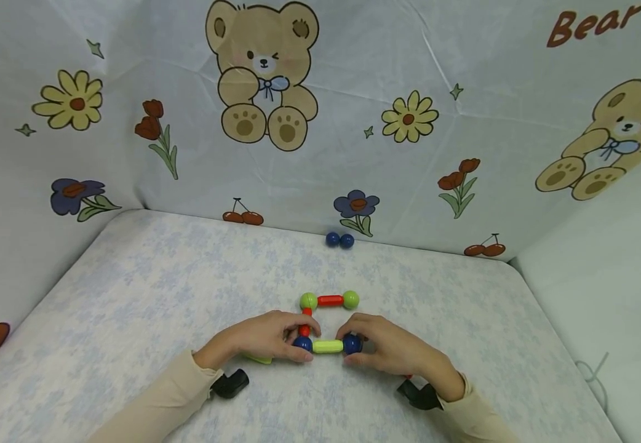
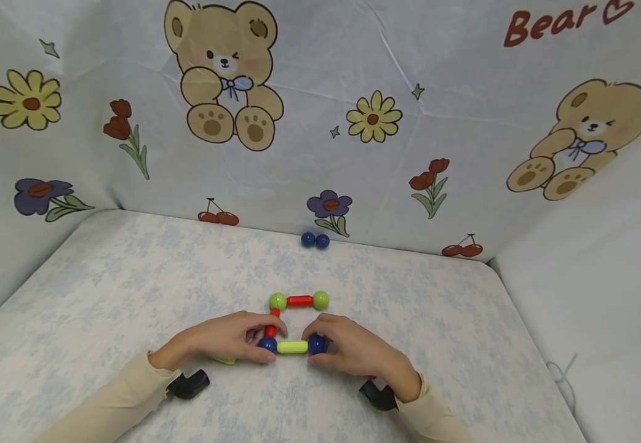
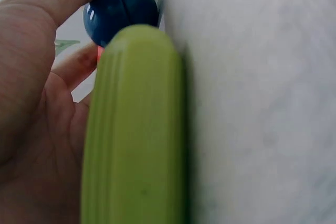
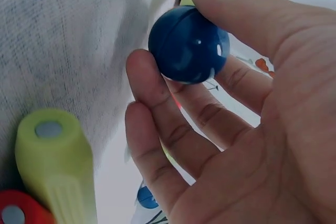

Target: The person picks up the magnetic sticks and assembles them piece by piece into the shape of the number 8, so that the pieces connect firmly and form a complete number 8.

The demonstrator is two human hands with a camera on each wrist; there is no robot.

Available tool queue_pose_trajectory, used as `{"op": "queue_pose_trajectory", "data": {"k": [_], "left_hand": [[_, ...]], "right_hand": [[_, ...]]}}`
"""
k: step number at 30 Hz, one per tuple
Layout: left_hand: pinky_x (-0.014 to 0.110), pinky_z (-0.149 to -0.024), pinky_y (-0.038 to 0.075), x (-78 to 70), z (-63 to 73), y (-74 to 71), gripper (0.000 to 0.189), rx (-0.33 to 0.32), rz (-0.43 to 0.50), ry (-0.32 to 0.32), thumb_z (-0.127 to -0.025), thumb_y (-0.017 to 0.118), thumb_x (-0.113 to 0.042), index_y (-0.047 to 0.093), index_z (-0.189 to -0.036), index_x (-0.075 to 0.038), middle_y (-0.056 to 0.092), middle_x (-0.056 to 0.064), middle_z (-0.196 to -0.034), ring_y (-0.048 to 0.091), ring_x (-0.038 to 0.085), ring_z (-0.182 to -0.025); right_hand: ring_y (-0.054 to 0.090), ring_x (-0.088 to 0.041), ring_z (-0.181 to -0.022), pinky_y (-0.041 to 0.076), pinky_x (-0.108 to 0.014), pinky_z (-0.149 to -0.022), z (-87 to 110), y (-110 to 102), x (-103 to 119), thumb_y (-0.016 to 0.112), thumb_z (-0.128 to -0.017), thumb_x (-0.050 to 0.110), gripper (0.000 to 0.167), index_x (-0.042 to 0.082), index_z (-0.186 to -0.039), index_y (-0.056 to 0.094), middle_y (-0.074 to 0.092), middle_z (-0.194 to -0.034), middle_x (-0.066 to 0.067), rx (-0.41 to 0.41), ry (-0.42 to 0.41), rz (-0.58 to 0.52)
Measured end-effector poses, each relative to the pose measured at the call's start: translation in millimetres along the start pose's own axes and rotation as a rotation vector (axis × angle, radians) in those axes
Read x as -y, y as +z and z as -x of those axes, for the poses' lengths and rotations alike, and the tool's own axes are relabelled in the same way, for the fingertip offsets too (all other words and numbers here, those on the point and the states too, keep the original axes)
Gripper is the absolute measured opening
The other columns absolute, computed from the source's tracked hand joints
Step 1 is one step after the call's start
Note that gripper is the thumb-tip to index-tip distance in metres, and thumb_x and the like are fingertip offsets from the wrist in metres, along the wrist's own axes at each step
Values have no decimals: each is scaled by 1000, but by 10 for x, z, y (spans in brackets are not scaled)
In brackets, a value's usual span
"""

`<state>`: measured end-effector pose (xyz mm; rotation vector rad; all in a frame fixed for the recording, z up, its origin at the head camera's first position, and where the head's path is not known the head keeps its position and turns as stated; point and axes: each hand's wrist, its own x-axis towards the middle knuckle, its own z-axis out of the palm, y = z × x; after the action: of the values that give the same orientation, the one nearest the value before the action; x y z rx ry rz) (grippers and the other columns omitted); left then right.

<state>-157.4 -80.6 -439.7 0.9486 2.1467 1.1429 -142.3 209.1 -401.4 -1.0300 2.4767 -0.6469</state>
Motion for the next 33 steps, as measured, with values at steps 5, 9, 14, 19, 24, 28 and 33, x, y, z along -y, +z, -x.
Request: {"op": "queue_pose_trajectory", "data": {"k": [5,9,14,19,24,28,33], "left_hand": [[20,-63,37,2,7,-38,40,22,61,21,-96,75,-32,64,-130,-15,52,-7,-75,45,4,-64],[21,-65,38,21,7,-59,39,47,113,31,-97,74,-29,64,-131,-12,54,-6,-78,45,5,-66],[21,-67,39,49,-1,-89,37,63,159,37,-99,72,-25,64,-132,-11,56,-3,-82,45,8,-68],[21,-67,39,66,12,-120,35,70,175,35,-99,70,-25,65,-131,-10,56,-3,-83,44,8,-68],[21,-68,37,83,9,-127,31,61,194,39,-100,69,-22,67,-129,-11,51,-4,-79,41,6,-66],[21,-67,36,97,7,-133,29,38,219,47,-100,69,-19,67,-127,-8,49,-4,-78,39,7,-66],[21,-67,35,106,-2,-145,29,24,240,42,-100,69,-18,67,-127,-6,48,-3,-78,39,8,-66]], "right_hand": [[59,-2,-93,52,-28,-84,34,-18,-19,76,-95,33,29,21,-121,68,64,-113,11,6,33,-17],[62,-3,-93,53,-28,-83,88,-54,-39,76,-96,33,30,19,-122,69,65,-114,10,1,56,-34],[61,-6,-94,53,-28,-81,201,-148,-72,73,-97,35,30,19,-122,69,66,-115,8,-18,85,-39],[63,-11,-96,55,-32,-83,376,-246,-138,73,-97,36,34,14,-123,69,68,-117,2,-75,99,-24],[64,-15,-96,56,-31,-80,522,-256,-215,77,-95,31,35,11,-123,68,68,-115,0,-112,98,-41],[61,-13,-97,55,-30,-82,562,-214,-259,79,-93,30,35,13,-122,69,67,-115,2,-109,98,-38],[59,-13,-99,55,-34,-88,561,-186,-275,81,-91,29,33,16,-119,70,66,-114,5,-118,113,6]]}}
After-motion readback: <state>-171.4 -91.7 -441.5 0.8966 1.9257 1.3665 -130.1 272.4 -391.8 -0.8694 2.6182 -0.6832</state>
